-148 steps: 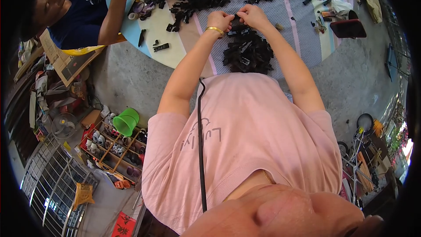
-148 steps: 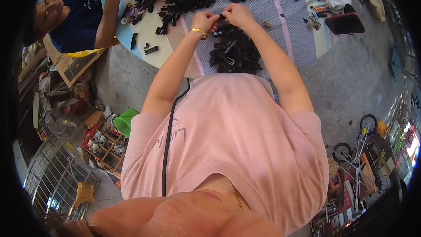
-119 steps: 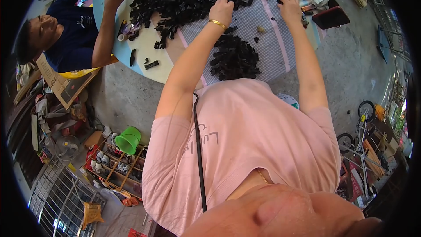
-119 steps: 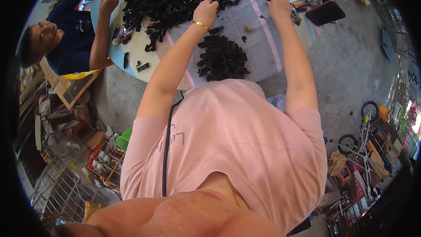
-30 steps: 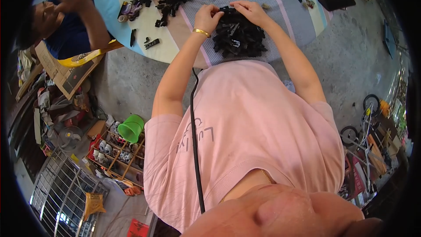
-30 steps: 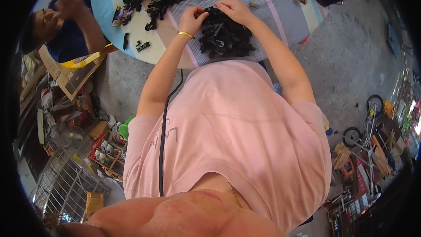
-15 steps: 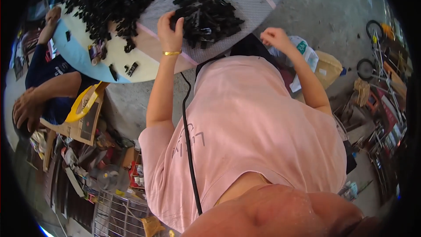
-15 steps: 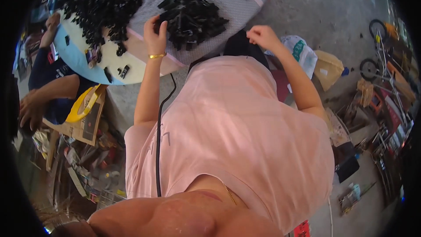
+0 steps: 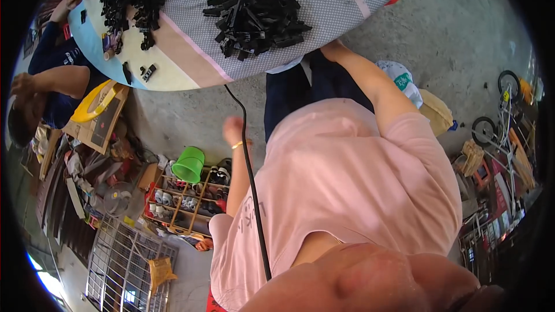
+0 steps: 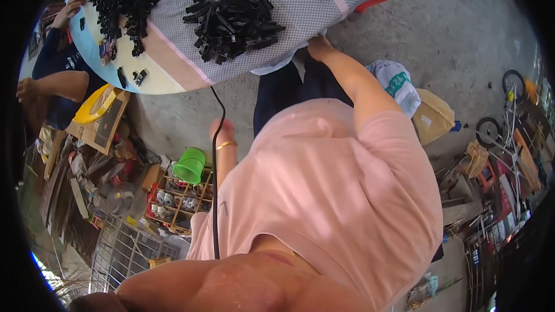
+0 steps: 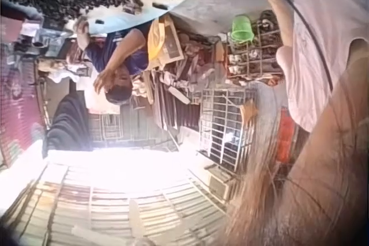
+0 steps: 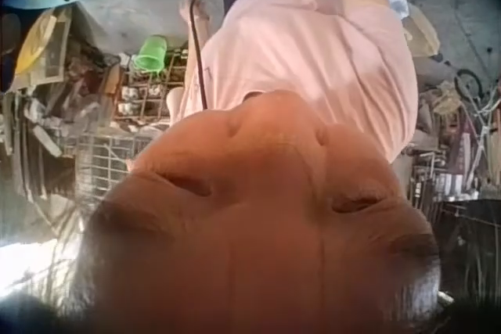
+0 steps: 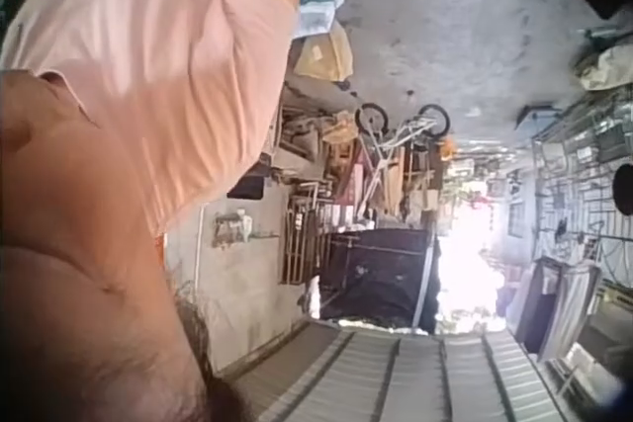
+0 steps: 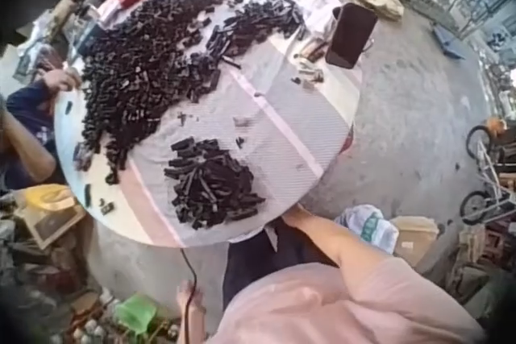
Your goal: Assembling or sorting small black plastic mechanical components at a table.
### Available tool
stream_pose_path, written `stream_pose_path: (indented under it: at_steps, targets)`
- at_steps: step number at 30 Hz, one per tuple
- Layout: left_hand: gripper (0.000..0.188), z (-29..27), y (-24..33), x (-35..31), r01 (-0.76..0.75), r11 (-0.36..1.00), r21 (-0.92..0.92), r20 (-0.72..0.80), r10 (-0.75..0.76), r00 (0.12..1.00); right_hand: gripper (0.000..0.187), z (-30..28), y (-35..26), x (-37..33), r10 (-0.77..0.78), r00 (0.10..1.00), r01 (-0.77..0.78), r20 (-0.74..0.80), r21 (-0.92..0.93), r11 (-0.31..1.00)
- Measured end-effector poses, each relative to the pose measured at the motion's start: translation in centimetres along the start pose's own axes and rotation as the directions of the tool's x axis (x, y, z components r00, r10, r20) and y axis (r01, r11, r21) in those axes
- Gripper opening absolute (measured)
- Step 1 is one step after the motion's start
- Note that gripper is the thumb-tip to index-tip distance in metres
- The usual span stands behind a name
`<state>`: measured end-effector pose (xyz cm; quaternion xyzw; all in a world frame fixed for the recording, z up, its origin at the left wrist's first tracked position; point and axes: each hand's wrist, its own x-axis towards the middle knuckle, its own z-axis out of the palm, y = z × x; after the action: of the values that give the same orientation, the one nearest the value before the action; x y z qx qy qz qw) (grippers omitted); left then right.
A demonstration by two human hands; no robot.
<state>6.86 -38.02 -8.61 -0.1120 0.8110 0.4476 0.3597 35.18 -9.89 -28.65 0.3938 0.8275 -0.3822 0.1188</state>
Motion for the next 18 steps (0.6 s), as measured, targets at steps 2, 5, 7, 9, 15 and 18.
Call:
stream_pose_path:
  at_steps: [2, 5, 7, 9, 15, 18]
  targets:
    - [0.017, 7.1, -0.8, -3.2, 0.061, 0.993, 0.103, 0.186, -0.079, 0.979, 0.031, 0.2, 0.6, -0.6, 0.063, 0.989, -0.06, -0.134, 0.031, 0.998]
    - [0.048, 16.6, 1.1, -1.7, -0.804, 0.389, 0.451, 0.655, 0.467, 0.593, 0.029, -1.6, 0.8, -0.6, 0.01, 1.0, -0.007, 0.02, -0.105, 0.994]
    - [0.059, 21.0, 0.4, 0.9, -0.769, -0.019, 0.638, 0.757, 0.196, 0.623, 0.027, -2.1, 1.6, -1.4, -0.053, 0.991, 0.04, -0.122, -0.104, 0.994]
    - [0.063, 22.6, -3.5, 5.5, -0.855, -0.165, 0.491, 0.866, 0.201, 0.458, 0.025, -2.8, 3.3, -2.3, -0.25, 0.967, 0.223, -0.039, -0.332, 0.917]
    - [0.026, 20.4, -10.7, 3.6, -0.9, 0.005, 0.435, 0.891, -0.145, 0.43, 0.017, -6.5, -2.4, -7.3, 0.0, 0.832, 0.267, 0.555, -0.4, 0.877]
    - [0.024, 20.6, -8.6, 0.9, -0.906, -0.217, 0.364, 0.871, -0.265, 0.413, 0.03, -4.6, -5.2, -4.6, -0.001, 0.831, 0.149, 0.557, -0.22, 0.964]
